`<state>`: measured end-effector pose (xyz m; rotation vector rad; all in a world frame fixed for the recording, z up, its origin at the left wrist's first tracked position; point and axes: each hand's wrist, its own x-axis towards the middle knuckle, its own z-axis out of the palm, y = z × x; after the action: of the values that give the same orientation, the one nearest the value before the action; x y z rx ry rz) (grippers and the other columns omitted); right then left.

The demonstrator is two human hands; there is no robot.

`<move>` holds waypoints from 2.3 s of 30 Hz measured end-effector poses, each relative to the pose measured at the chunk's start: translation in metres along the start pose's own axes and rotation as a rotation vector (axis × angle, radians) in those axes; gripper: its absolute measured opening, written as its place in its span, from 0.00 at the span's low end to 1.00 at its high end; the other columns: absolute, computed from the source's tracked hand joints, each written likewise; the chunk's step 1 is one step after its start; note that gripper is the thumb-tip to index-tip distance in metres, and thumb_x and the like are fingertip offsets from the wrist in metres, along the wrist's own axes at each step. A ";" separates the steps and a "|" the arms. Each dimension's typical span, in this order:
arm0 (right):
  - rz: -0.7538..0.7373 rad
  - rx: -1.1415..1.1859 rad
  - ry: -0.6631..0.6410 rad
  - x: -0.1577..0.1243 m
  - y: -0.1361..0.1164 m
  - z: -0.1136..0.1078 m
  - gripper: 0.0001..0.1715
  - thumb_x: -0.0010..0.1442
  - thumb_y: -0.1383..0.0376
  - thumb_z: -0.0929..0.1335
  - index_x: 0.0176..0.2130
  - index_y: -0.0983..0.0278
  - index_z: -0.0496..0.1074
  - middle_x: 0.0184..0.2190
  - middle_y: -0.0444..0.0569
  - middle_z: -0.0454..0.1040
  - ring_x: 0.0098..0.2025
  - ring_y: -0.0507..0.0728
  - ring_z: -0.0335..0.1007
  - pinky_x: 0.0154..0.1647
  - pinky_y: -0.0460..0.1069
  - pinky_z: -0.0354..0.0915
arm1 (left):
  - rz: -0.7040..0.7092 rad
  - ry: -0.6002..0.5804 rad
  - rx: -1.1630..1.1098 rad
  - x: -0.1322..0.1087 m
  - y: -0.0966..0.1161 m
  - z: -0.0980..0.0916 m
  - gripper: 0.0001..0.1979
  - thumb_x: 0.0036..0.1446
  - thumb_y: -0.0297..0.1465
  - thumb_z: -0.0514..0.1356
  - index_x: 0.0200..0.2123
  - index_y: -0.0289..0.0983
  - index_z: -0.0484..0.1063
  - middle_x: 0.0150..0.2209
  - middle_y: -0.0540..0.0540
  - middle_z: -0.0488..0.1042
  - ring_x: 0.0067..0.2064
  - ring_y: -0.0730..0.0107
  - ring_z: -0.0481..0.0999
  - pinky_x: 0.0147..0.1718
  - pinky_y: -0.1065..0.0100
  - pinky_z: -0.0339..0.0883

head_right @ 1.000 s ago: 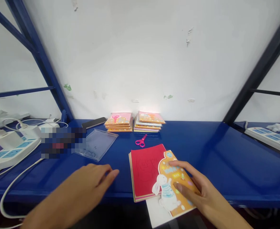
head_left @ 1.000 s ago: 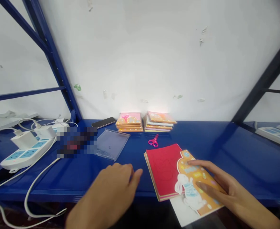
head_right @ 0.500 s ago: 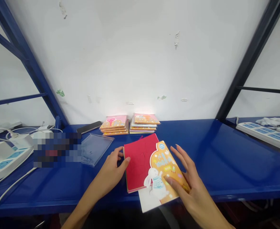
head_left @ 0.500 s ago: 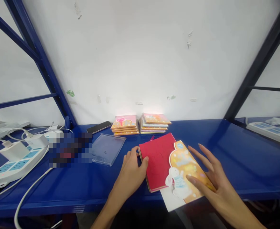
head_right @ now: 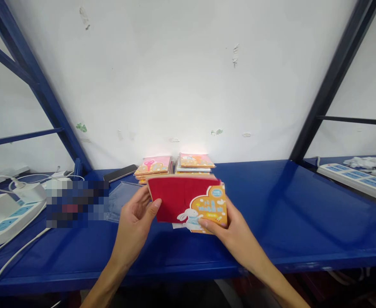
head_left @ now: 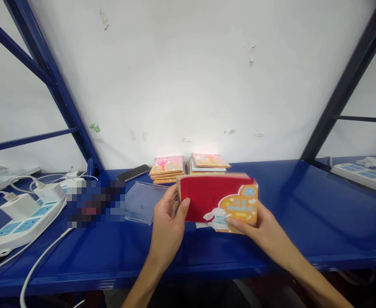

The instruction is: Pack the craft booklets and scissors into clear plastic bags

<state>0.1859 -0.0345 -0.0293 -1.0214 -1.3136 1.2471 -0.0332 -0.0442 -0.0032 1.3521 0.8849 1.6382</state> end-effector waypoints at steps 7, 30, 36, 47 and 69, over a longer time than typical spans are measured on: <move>0.026 -0.033 -0.024 0.002 -0.008 0.013 0.26 0.47 0.51 0.81 0.42 0.63 0.82 0.44 0.54 0.85 0.47 0.68 0.82 0.53 0.60 0.76 | -0.072 -0.018 -0.040 -0.014 -0.021 0.018 0.19 0.65 0.34 0.63 0.57 0.41 0.68 0.54 0.45 0.79 0.56 0.59 0.77 0.56 0.62 0.70; 0.013 -0.037 -0.219 0.015 0.005 0.011 0.23 0.53 0.52 0.79 0.43 0.63 0.81 0.48 0.53 0.83 0.51 0.67 0.80 0.55 0.59 0.74 | -0.189 0.032 0.164 -0.009 -0.019 0.024 0.15 0.47 0.30 0.74 0.40 0.34 0.81 0.39 0.43 0.86 0.41 0.52 0.84 0.43 0.59 0.76; 0.011 -0.056 -0.261 0.016 -0.005 0.008 0.23 0.53 0.54 0.79 0.45 0.62 0.80 0.45 0.52 0.84 0.49 0.66 0.80 0.54 0.59 0.74 | -0.236 0.029 0.096 -0.012 -0.013 0.027 0.15 0.48 0.32 0.74 0.40 0.33 0.82 0.40 0.42 0.86 0.43 0.52 0.84 0.45 0.59 0.77; 0.086 -0.070 -0.346 0.017 0.007 0.002 0.31 0.50 0.55 0.79 0.52 0.62 0.77 0.52 0.54 0.81 0.55 0.68 0.77 0.60 0.62 0.69 | -0.206 -0.037 0.019 -0.008 -0.024 0.022 0.20 0.46 0.33 0.76 0.43 0.34 0.82 0.42 0.42 0.86 0.45 0.50 0.83 0.46 0.57 0.77; -0.467 -1.180 -0.377 0.158 0.010 0.169 0.17 0.69 0.58 0.68 0.49 0.68 0.76 0.51 0.59 0.77 0.52 0.65 0.75 0.54 0.61 0.69 | 0.165 0.596 0.006 0.012 0.103 -0.118 0.23 0.45 0.24 0.75 0.46 0.41 0.80 0.55 0.46 0.80 0.61 0.49 0.75 0.47 0.64 0.82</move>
<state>-0.0026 0.0992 -0.0136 -1.1364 -2.5188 0.2082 -0.1659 -0.0790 0.0732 0.9619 1.1345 2.2229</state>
